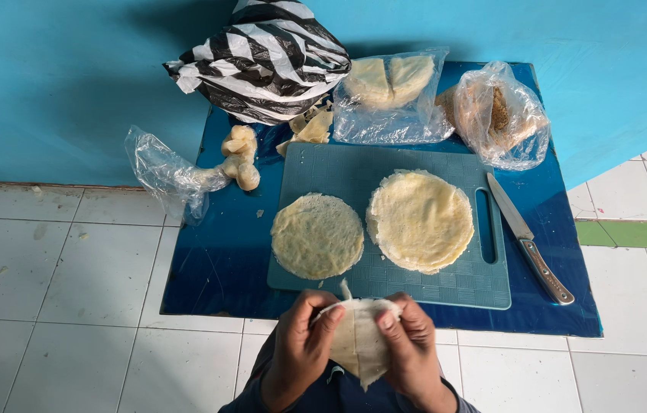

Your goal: The person peels the thin outer skin off round flatbread dough discs by hand, setting the peeled skins aside, then uses a knife to cut the dough discs into wedge pieces on a cutting board and arranges the cut pieces on the table.

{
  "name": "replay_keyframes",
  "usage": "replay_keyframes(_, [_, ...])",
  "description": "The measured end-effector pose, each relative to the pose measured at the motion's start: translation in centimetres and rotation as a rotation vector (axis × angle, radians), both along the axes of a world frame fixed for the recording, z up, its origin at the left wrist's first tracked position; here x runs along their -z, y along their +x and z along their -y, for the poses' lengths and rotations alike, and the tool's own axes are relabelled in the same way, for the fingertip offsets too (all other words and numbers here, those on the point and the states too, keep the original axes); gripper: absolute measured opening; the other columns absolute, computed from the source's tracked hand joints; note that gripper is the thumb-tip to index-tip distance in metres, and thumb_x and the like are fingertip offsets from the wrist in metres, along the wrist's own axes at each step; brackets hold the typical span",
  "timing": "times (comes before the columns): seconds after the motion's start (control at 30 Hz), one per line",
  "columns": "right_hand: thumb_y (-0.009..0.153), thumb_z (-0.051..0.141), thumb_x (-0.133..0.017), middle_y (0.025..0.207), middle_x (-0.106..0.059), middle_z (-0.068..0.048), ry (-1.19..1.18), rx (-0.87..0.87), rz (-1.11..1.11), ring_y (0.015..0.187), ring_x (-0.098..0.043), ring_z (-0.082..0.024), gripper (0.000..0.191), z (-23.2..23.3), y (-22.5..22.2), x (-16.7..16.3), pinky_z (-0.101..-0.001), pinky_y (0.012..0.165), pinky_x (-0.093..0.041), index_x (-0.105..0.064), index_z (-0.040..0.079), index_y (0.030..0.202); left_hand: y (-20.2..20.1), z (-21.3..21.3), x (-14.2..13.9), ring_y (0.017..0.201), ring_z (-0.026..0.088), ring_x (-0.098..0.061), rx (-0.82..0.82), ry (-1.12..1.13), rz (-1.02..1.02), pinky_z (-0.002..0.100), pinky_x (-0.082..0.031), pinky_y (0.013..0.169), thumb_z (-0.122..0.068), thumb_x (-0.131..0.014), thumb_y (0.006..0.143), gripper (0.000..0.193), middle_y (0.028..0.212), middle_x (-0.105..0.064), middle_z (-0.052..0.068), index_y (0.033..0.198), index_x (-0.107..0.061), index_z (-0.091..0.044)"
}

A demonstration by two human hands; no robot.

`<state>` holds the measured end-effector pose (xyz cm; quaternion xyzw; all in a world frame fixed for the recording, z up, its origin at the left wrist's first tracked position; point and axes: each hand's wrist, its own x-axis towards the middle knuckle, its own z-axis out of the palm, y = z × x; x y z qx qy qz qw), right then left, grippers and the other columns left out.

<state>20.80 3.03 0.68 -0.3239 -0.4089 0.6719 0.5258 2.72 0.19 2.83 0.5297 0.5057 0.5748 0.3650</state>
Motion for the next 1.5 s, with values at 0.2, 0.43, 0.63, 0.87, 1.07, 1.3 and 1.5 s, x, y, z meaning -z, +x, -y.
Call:
replay_keyframes(0.2, [0.097, 0.021, -0.066, 0.097, -0.072, -0.010, -0.249, 0.192, -0.295, 0.086, -0.071, -0.019, 0.014, -1.4, 1.0, -1.8, -0.0394, 0.075, -0.062, -0.062, 0.007, 0.097, -1.7, -0.6, 1.9, 0.069, 0.002, -0.043, -0.133, -0.048, 0.185, 0.020, -0.040, 0.061, -0.017, -0.062, 0.105, 0.013, 0.078, -0.053, -0.004, 0.100, -0.062, -0.004])
replay_keyframes(0.43, [0.108, 0.023, -0.064, 0.103, -0.069, -0.008, -0.203, 0.322, -0.357, 0.091, -0.070, -0.019, 0.016, -2.1, 3.9, -2.2, -0.0382, 0.080, -0.060, -0.062, 0.007, 0.109, -4.7, -0.9, 2.6, 0.067, 0.002, -0.041, -0.229, -0.038, 0.271, 0.020, -0.038, 0.058, -0.022, -0.060, 0.106, 0.019, 0.080, -0.054, -0.003, 0.101, -0.063, -0.004])
replay_keyframes(0.63, [0.106, 0.027, -0.060, 0.106, -0.070, -0.011, -0.195, 0.428, -0.299, 0.094, -0.071, -0.021, 0.028, -3.1, 6.6, -3.9, -0.0382, 0.082, -0.060, -0.064, 0.005, 0.122, -6.4, -0.6, 1.7, 0.072, 0.005, -0.056, -0.241, -0.121, 0.485, 0.022, -0.049, 0.062, -0.023, -0.060, 0.102, 0.020, 0.085, -0.065, 0.002, 0.101, -0.063, -0.004])
replay_keyframes(0.87, [0.121, 0.023, -0.055, 0.110, -0.068, -0.008, 0.415, 0.740, 0.298, 0.096, -0.067, -0.019, 0.023, -9.0, 9.2, -9.5, -0.0387, 0.089, -0.056, -0.063, 0.003, 0.128, -7.8, 0.0, 2.5, 0.077, 0.004, -0.056, -0.218, -0.143, 0.521, 0.022, -0.048, 0.068, -0.023, -0.062, 0.105, 0.022, 0.087, -0.065, 0.004, 0.102, -0.065, -0.001])
replay_keyframes(1.07, [0.093, 0.004, -0.066, 0.109, -0.070, -0.012, 1.089, 0.227, 1.221, 0.094, -0.070, -0.031, 0.021, -13.9, 3.3, -10.0, -0.0388, 0.077, -0.057, -0.070, 0.007, 0.114, -7.7, 0.3, 2.9, 0.077, 0.007, -0.058, -0.217, -0.258, 0.359, 0.023, -0.048, 0.068, -0.023, -0.063, 0.102, 0.024, 0.085, -0.067, 0.006, 0.101, -0.067, 0.000])
replay_keyframes(1.3, [0.085, 0.014, -0.068, 0.092, -0.059, -0.008, 1.158, 0.185, 1.540, 0.085, -0.064, -0.028, 0.038, -11.5, 1.2, -8.3, -0.0420, 0.075, -0.053, -0.066, 0.008, 0.122, -8.9, -0.4, 3.2, 0.080, 0.007, -0.061, -0.218, -0.285, 0.412, 0.023, -0.051, 0.073, -0.024, -0.061, 0.101, 0.024, 0.088, -0.069, 0.007, 0.102, -0.066, 0.000])
replay_keyframes(1.5, [0.081, 0.011, -0.066, 0.097, -0.059, -0.007, 1.147, 0.179, 1.590, 0.089, -0.063, -0.027, 0.044, -10.9, 2.0, -7.7, -0.0425, 0.079, -0.053, -0.065, 0.007, 0.125, -8.8, -0.9, 4.2, 0.082, 0.007, -0.060, -0.181, -0.254, 0.474, 0.023, -0.049, 0.076, -0.022, -0.063, 0.101, 0.024, 0.091, -0.068, 0.006, 0.104, -0.066, 0.001])
